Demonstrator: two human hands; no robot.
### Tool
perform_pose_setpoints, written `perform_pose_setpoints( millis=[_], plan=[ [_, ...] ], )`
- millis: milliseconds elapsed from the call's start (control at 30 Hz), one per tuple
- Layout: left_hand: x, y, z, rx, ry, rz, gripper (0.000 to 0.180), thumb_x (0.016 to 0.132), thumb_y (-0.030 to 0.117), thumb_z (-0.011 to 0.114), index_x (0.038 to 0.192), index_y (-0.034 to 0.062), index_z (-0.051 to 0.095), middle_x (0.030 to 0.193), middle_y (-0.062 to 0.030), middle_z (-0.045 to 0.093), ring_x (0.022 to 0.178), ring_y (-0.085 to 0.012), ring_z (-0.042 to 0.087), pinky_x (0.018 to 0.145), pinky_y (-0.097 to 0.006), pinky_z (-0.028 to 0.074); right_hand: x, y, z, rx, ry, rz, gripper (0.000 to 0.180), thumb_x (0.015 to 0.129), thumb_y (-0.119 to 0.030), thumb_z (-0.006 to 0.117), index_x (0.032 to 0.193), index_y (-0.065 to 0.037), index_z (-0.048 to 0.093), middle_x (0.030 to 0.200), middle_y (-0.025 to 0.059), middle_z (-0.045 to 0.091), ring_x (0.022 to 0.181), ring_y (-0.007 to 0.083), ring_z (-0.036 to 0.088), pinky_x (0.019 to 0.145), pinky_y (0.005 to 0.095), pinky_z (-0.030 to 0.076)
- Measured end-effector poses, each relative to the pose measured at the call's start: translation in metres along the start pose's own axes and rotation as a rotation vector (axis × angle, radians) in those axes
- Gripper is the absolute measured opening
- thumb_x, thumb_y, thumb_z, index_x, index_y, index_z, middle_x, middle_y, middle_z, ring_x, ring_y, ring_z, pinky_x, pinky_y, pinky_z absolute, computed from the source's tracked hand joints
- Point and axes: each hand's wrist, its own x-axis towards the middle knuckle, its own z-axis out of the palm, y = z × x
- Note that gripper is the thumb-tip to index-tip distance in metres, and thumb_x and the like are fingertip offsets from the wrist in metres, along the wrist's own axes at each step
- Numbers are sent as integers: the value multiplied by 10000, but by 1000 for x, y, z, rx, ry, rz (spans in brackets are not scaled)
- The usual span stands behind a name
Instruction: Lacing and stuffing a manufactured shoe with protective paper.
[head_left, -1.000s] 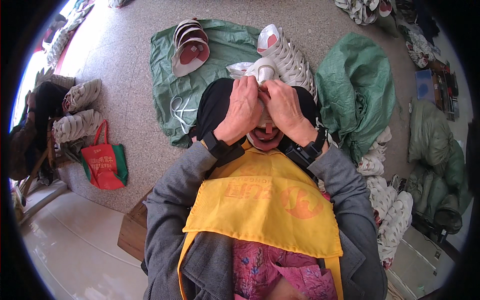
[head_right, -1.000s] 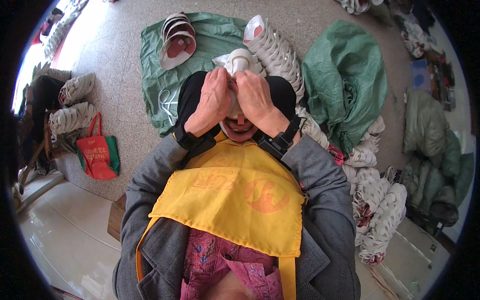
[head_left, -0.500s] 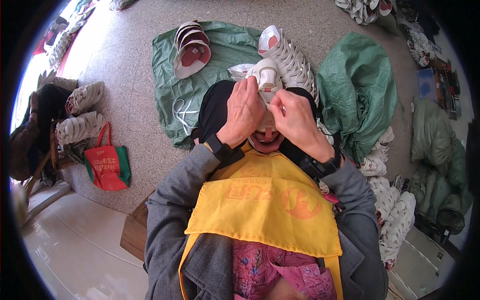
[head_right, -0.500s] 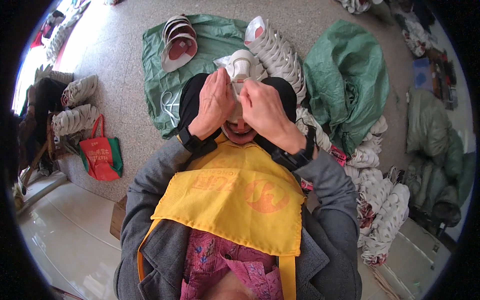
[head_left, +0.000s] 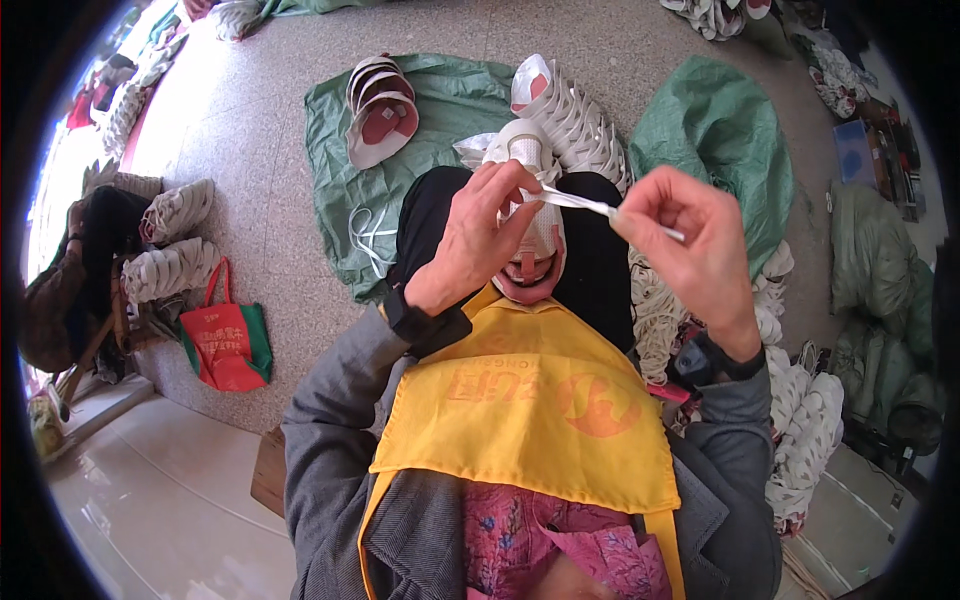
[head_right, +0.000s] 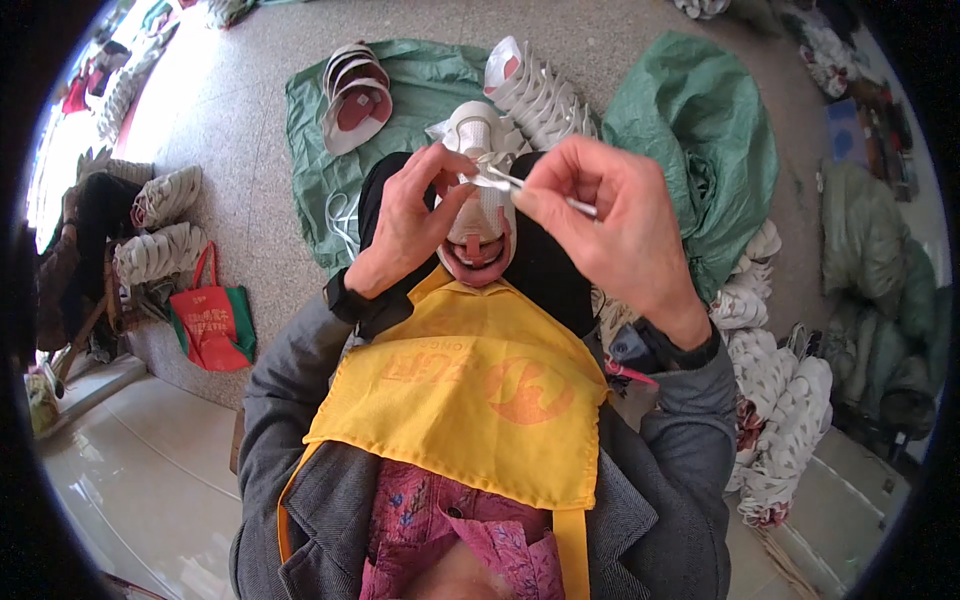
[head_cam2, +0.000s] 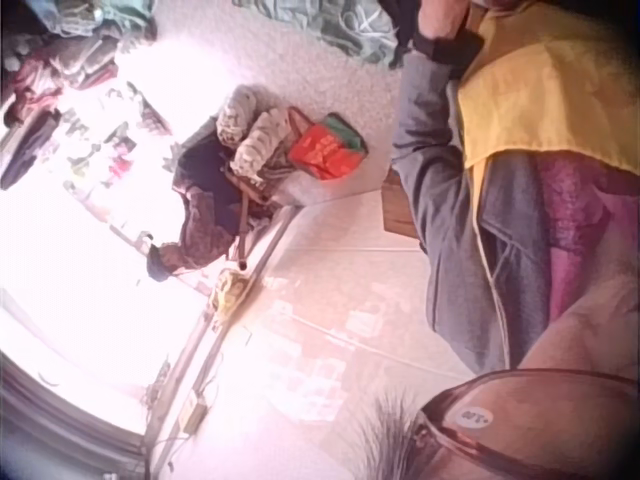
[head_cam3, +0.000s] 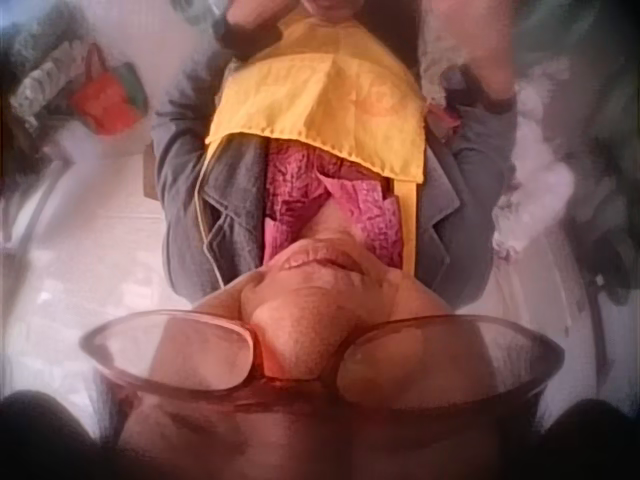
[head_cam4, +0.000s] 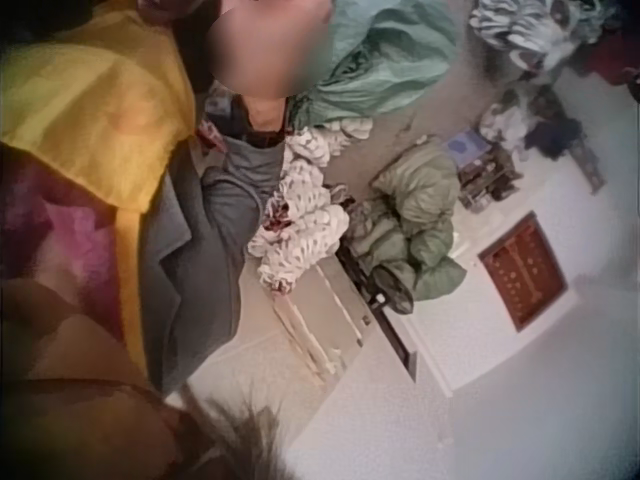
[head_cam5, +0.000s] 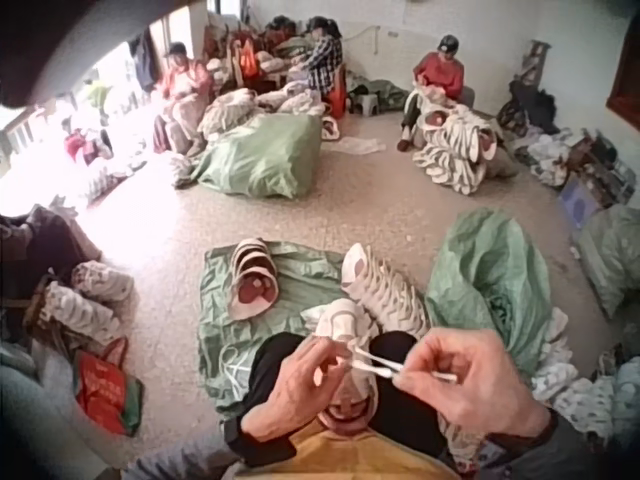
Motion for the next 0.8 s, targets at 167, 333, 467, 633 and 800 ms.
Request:
perform_pose_setpoints(
  millis=[167,333,467,633,800],
  plan=[
    [10,18,-8,-132,-60,-110,92,921,-33,673,985,-2,614,874,-46,674,783,-82,638,693,-239,504,24,8,-5,49,18,16,88,926,-62,719,912,8,667,820,-13,648,760,33,599,684,195,482],
    [13,27,-6,-395,-19,-202,73,996,24,635,1038,5,578,937,-28,681,853,-59,632,735,-214,506,42,30,0,312,-15,-246,228,944,-10,677,1156,52,623,958,75,680,852,142,695,865,269,592],
    [14,27,-9,-535,-31,-281,105,1018,84,630,1036,5,563,954,-35,677,862,-56,626,754,-216,509,48,30,2,311,10,-269,243,964,6,642,1196,70,608,1046,141,706,923,194,730,890,284,605],
    [14,26,-8,-665,-11,-285,131,1031,127,624,1026,10,565,958,-35,678,858,-57,616,778,-218,507,56,28,3,284,42,-158,199,991,-67,636,1140,64,651,980,130,746,704,123,707,645,229,591],
    [19,32,-7,-729,0,-217,106,1034,102,612,1043,1,581,1068,-49,652,986,-65,589,874,-250,494,64,30,13,224,75,-163,217,1002,-154,653,1088,42,686,897,84,762,490,41,577,447,182,454]
  ],
)
